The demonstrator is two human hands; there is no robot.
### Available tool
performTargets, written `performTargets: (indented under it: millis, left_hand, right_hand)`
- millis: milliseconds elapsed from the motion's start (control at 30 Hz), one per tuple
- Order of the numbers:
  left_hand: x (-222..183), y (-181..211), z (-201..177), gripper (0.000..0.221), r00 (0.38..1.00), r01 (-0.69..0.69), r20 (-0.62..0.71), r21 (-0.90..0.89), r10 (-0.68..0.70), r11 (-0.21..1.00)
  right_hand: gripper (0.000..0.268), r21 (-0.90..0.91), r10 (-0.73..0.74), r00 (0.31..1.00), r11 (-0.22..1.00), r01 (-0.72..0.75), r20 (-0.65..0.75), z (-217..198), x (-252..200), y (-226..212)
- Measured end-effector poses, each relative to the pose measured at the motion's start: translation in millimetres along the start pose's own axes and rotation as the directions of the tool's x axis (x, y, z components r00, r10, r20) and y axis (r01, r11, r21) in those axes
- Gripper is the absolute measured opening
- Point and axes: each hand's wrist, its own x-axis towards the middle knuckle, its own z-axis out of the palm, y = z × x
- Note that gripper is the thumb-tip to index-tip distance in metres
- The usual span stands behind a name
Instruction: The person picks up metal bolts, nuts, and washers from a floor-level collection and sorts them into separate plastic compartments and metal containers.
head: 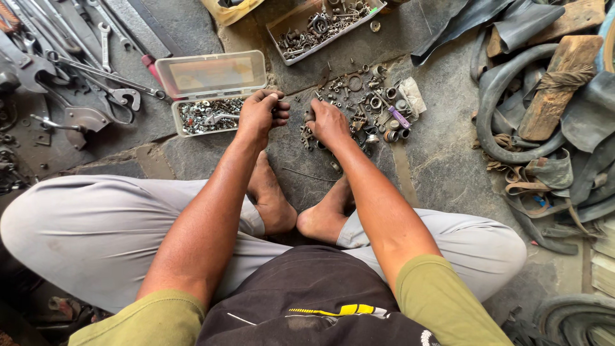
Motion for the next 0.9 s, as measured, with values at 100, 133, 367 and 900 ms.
performTargets:
  millis: [100, 133, 367, 900]
  left_hand:
    - [3, -2, -1, 0.019, 1.000, 0.020, -0.013, 0.026, -0.020, 0.999]
    - [2, -4, -1, 0.019, 1.000, 0.023, -0.013, 0.036, -0.023, 0.999]
    - [-5, 0, 2, 0.020, 0.999, 0.038, -0.014, 0.091, -0.037, 0.995]
    - [-12, 7, 6, 0.021, 0.998, 0.055, -0.034, 0.159, -0.051, 0.986]
  right_hand:
    - [0.031, 0.074, 0.094, 0.995, 0.993, -0.095, 0.019, 11, 0, 15]
    - [0.030, 0.159, 0.129, 0.992, 0.979, -0.129, 0.010, 14, -4, 23]
    - [0.018, 0.801, 0.240, 0.969, 0.570, -0.182, 0.049, 14, -9, 46]
    - [0.015, 0.780, 0.373, 0.927, 0.592, -0.204, -0.040, -93, 100, -14]
